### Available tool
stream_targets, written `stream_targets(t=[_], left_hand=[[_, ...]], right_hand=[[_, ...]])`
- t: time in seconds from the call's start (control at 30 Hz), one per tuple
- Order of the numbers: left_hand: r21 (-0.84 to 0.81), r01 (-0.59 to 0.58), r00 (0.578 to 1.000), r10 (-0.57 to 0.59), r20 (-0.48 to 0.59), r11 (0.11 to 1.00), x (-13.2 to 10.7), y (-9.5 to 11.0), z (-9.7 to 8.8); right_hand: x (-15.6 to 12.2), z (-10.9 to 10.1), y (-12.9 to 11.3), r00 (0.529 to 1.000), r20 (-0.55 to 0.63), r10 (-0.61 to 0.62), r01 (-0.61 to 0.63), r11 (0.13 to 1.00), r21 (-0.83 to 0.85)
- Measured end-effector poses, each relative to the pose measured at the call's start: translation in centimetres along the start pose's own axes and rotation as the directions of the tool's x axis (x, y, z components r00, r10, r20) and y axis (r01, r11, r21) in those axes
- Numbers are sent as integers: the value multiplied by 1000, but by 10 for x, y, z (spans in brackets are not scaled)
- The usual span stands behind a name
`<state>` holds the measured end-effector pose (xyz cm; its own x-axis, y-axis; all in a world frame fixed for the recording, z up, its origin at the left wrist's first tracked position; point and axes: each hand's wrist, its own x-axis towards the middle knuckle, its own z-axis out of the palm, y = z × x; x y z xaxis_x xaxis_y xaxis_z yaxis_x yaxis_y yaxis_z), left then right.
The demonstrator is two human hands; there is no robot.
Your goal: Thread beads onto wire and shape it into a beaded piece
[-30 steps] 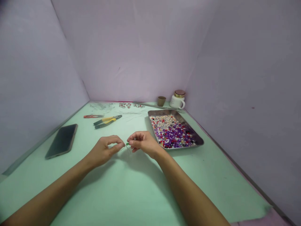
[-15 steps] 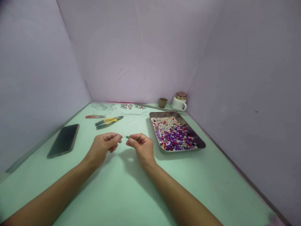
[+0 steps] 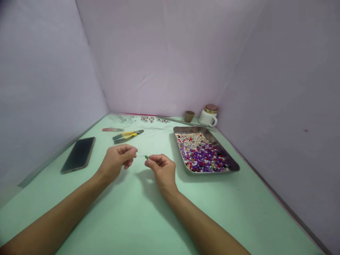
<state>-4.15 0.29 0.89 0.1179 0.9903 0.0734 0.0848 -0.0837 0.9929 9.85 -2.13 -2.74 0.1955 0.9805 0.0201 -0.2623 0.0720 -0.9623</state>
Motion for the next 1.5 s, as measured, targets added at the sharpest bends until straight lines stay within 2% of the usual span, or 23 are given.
stream_targets(t=[0.07,0.17,0.27,0.37,0.5,0.67,0.87,0.97,1.17,1.27,1.4,1.5], left_hand=[[-36,38,998,-36,54,999,0,-2,1],[19,35,998,-36,44,999,-1,-1,1],[195,-43,999,38,31,980,-1,3,-1],[318,-146,987,115,113,937,0,6,-4],[366,-230,960,149,235,902,0,6,-5],[400,-267,950,169,263,877,-1,6,-7],[303,-293,923,185,337,907,2,5,-12],[280,-311,910,199,363,908,5,2,-14],[403,-475,864,326,385,782,5,-1,-16],[451,-511,849,348,397,732,5,0,-17],[436,-549,819,355,451,713,8,1,-21],[409,-550,805,332,491,728,10,3,-24]], right_hand=[[-1,1,1,1000,3,-4,4,1000,-24],[-3,2,3,998,61,7,-5,999,-40],[-5,2,3,977,190,94,-96,995,2],[-6,0,4,925,326,195,-190,981,-47],[-5,-2,6,903,398,161,-121,985,-124],[-6,-2,6,890,429,157,-99,983,-155],[-4,-1,3,927,356,114,-68,988,-141],[-2,-2,3,929,355,101,-63,991,-117],[-2,-4,2,919,392,48,3,991,-130],[-1,-4,3,920,391,23,39,988,-149],[-1,-3,2,933,360,1,64,984,-168],[-2,-4,0,925,380,-9,81,982,-174]])
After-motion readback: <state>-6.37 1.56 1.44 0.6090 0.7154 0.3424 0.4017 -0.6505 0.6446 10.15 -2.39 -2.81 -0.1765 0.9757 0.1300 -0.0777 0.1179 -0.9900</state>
